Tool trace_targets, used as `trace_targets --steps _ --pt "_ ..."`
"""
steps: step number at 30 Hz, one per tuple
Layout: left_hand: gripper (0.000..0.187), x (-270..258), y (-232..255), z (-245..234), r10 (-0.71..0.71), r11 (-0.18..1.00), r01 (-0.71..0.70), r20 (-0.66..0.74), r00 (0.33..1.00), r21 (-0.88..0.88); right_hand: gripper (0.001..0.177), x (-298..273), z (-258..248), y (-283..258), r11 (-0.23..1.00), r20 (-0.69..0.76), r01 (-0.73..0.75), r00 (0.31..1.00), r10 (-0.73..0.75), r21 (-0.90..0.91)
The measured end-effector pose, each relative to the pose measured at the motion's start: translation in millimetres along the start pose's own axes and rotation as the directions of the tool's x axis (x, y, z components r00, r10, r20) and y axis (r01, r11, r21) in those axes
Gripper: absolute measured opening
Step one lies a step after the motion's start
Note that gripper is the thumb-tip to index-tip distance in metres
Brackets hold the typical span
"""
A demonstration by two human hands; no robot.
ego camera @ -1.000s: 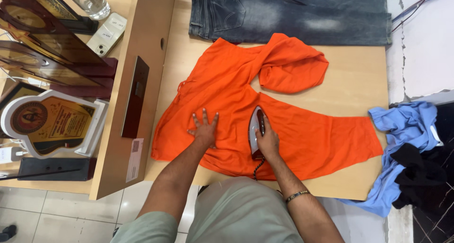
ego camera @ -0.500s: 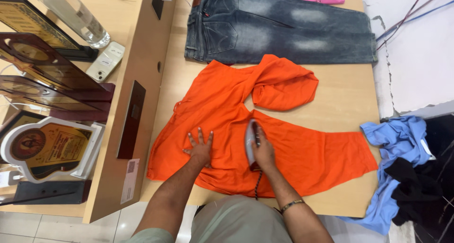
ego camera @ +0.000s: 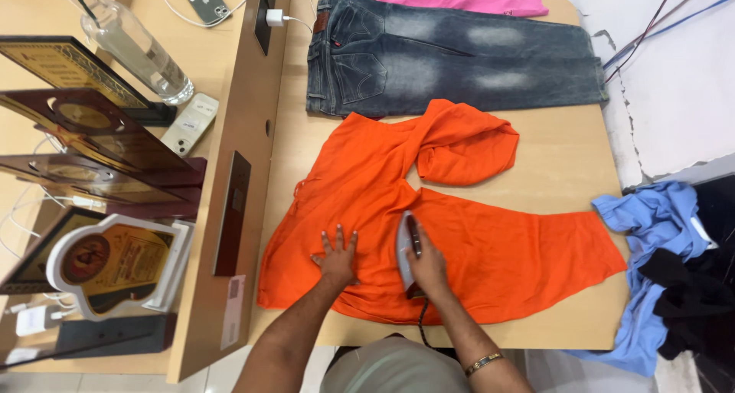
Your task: The person irons a pair of jeans and then an orange long-sleeved shirt on a wooden table. They smooth the fabric with one hand while moving the iron with the other, then fold the jeans and continue ironing the shirt.
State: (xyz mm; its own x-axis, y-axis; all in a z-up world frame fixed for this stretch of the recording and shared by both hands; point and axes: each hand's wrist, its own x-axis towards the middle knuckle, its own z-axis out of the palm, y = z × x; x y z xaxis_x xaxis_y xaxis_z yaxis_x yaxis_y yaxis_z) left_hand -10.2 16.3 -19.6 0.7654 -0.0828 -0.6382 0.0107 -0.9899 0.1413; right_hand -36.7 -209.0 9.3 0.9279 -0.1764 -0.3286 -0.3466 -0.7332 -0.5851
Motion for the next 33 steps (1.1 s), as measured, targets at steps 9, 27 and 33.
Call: trace_targets --steps 9,27,33 --pt "0.146 -12.5 -5.1 2.9 0.005 1.0 -0.005 0.015 1.0 0.014 0.071 -32.7 42.4 -27.6 0.983 0.029 0.019 0.999 -0.014 -0.18" --pt "0.154 -50.4 41.5 15.1 -0.068 0.998 0.065 0.136 0.988 0.025 0.074 -15.9 -30.4 72.7 0.991 -0.144 -0.039 0.989 0.02 -0.131" --pt "0.151 -51.3 49.0 17.0 -0.087 0.996 0.085 0.112 0.99 0.023 0.071 -46.9 10.3 31.4 0.993 0.115 0.013 0.993 0.001 -0.12"
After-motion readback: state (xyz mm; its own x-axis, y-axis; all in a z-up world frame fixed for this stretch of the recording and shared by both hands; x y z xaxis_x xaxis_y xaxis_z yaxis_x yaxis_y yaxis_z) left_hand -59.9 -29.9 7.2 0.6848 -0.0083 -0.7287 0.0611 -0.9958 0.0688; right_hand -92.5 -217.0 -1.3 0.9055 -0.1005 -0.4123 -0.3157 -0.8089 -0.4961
